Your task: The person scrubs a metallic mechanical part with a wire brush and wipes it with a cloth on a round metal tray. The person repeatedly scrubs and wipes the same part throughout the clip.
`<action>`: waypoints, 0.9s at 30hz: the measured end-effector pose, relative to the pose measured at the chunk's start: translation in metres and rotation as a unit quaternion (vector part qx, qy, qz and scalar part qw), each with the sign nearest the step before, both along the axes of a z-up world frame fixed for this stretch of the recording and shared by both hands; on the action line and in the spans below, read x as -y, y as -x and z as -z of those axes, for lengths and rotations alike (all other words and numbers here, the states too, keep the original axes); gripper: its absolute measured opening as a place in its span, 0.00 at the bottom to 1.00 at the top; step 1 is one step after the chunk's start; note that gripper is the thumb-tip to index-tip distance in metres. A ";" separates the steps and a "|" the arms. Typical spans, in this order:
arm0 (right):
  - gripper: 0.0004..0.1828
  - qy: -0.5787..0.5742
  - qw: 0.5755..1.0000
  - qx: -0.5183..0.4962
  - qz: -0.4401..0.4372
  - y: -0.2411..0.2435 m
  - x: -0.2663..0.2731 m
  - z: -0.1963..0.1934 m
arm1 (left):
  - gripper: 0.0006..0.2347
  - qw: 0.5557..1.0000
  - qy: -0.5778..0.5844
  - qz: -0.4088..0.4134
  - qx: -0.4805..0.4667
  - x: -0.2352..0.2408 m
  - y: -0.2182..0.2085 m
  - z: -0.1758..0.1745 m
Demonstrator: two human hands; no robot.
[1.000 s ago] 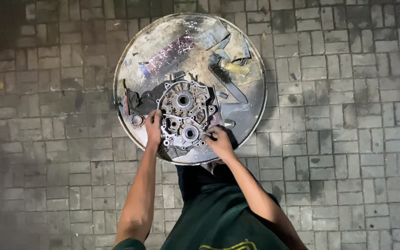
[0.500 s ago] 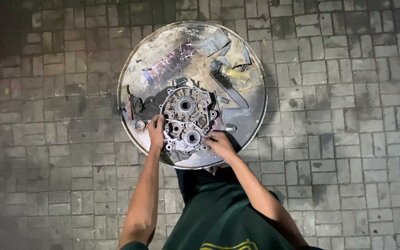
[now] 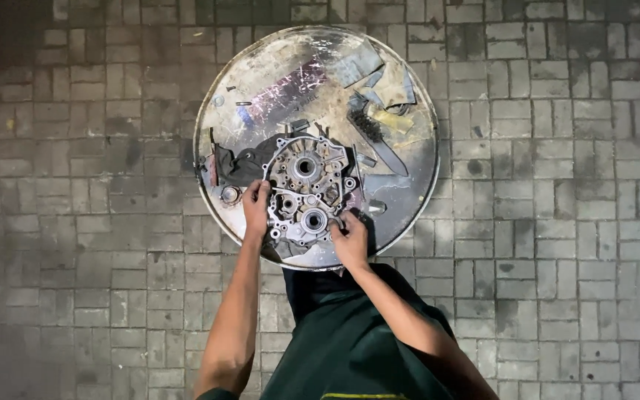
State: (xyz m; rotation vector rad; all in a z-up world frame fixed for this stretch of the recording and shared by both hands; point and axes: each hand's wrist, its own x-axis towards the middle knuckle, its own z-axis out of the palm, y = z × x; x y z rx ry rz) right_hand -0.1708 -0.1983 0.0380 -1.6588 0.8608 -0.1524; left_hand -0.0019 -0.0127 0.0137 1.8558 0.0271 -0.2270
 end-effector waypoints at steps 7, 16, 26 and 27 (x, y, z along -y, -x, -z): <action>0.07 -0.096 0.994 0.027 -0.039 -0.002 0.012 -0.031 | 0.10 1.000 0.021 0.008 0.007 0.002 -0.005 0.020; 0.06 -0.009 0.999 0.050 0.009 0.004 -0.006 -0.002 | 0.11 0.999 0.032 0.017 0.011 0.004 0.000 0.006; 0.06 -0.060 0.996 0.053 -0.047 0.002 0.000 -0.075 | 0.09 1.000 0.028 0.010 0.005 -0.003 -0.002 0.020; 0.06 -0.060 0.996 0.053 -0.049 -0.001 0.001 -0.054 | 0.09 1.000 0.028 0.008 0.005 0.000 -0.004 0.016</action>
